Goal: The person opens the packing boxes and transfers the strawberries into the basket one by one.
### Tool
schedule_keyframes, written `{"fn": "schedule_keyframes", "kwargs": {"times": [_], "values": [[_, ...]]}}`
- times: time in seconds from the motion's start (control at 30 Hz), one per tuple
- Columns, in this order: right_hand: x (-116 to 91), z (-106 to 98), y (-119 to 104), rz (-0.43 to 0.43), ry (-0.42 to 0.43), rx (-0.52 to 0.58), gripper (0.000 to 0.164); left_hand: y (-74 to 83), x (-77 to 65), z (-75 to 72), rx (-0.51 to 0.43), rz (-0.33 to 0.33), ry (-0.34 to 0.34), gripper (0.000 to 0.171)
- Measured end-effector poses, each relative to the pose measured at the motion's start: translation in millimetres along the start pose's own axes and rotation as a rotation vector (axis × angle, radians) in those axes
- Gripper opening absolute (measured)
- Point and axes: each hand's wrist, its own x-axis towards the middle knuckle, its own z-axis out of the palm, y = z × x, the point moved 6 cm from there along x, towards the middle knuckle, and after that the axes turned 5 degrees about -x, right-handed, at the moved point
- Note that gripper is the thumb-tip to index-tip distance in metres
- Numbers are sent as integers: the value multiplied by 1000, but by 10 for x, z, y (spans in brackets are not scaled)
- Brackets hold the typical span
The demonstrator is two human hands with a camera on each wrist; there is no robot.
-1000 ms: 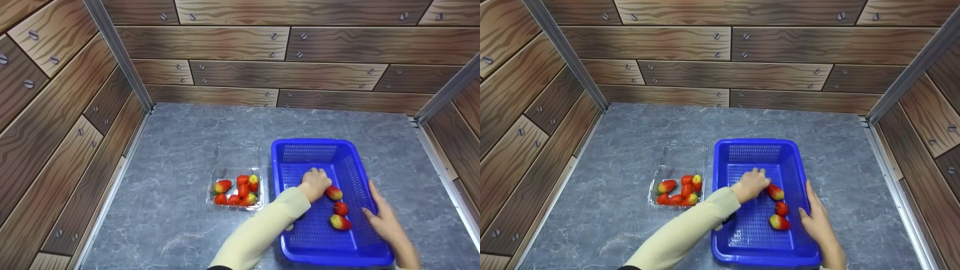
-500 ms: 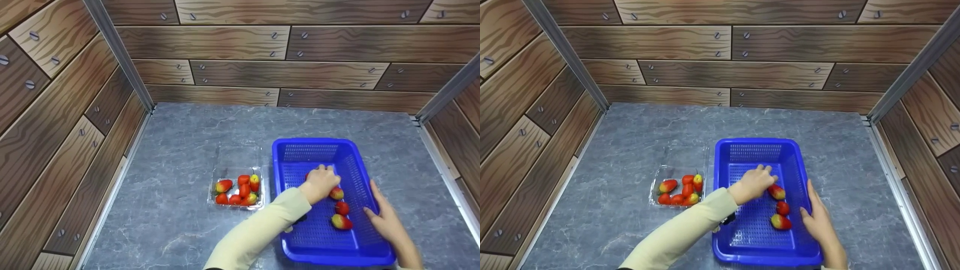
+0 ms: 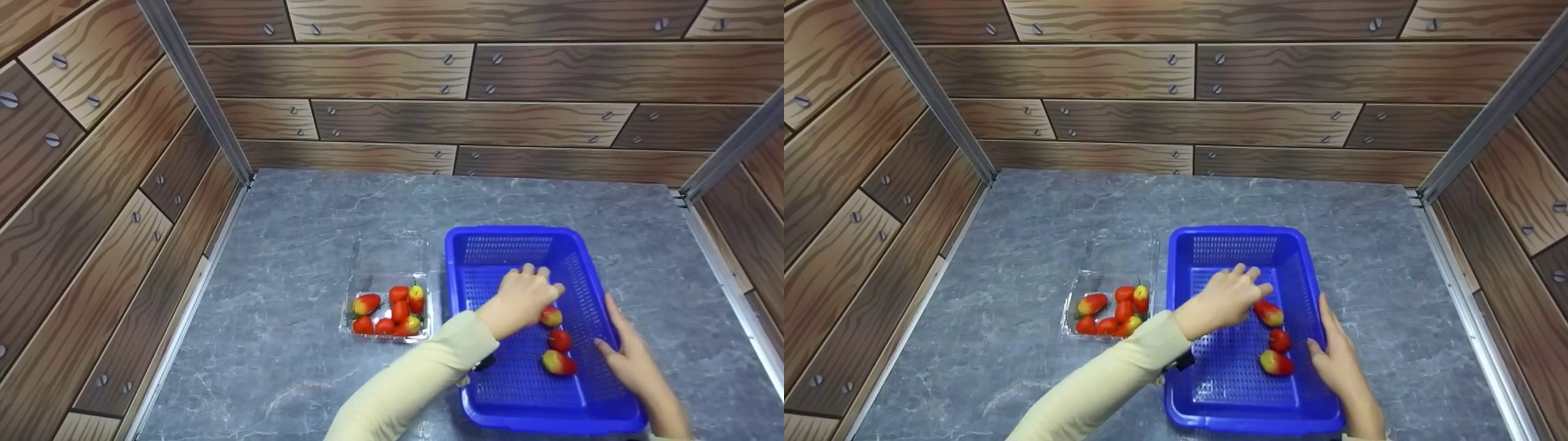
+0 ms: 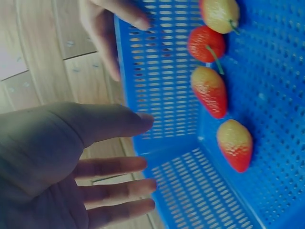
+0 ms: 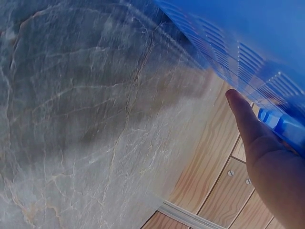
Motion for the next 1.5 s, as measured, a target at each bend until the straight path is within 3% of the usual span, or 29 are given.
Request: {"fn": "schedule_keyframes", "kwargs": {"times": [0.2,0.53,0.7,0.83,1.07,1.3,1.5], "values": [[-13,2,0,-4,12,-12,90,-70,-160,-127,-73,-8,37,35],[-22,16,6,-7,9,-28,89,-158,-433,-215,-129,-32,126,36],[-23,31,12,-9,5,-17,90,-329,-579,-216,-191,-89,188,36],[-26,12,3,-32,24,-11,90,-500,-714,-235,-254,-145,277,37],[-4,-7,16,-46,34,-28,89,-829,-997,-252,-479,-256,364,40],[-5,-5,25,-34,34,-44,88,-1172,-1272,-96,-561,-411,433,37],[-21,-10,13,-28,25,-43,89,-1348,-1445,297,-578,-540,475,34]]}}
